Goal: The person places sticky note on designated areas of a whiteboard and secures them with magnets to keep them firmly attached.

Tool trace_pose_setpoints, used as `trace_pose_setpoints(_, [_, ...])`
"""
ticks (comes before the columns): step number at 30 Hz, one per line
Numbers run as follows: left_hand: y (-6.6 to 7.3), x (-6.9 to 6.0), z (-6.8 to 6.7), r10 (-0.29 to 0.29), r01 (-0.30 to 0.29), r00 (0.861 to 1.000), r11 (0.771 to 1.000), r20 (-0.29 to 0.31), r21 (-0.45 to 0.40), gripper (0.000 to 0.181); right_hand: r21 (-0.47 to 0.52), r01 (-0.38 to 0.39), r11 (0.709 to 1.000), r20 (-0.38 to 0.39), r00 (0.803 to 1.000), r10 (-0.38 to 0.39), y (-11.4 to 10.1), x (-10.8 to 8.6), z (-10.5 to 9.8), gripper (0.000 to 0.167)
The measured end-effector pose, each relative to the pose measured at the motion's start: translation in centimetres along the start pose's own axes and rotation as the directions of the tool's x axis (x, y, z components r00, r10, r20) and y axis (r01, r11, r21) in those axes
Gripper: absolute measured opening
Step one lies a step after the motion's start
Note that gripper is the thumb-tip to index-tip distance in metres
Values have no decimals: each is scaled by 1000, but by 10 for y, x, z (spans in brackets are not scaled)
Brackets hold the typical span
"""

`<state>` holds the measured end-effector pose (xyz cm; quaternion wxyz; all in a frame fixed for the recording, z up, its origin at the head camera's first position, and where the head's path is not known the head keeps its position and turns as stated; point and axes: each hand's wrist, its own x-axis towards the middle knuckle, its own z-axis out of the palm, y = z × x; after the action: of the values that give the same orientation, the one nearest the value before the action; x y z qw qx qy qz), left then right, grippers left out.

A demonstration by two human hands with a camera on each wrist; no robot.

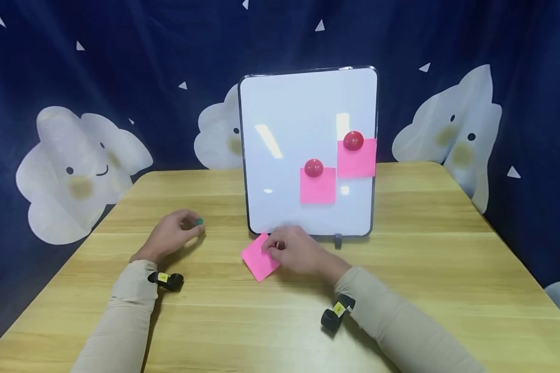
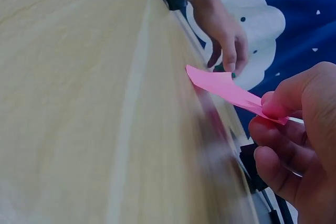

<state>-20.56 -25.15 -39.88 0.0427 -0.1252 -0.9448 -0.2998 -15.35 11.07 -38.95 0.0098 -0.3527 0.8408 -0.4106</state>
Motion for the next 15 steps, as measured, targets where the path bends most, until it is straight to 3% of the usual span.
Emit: trace_pose_setpoints(15, [13,3,4,35,-34,999,998,4,-58,26,29,-5,1000,-39,999,7,1,1,-4,21])
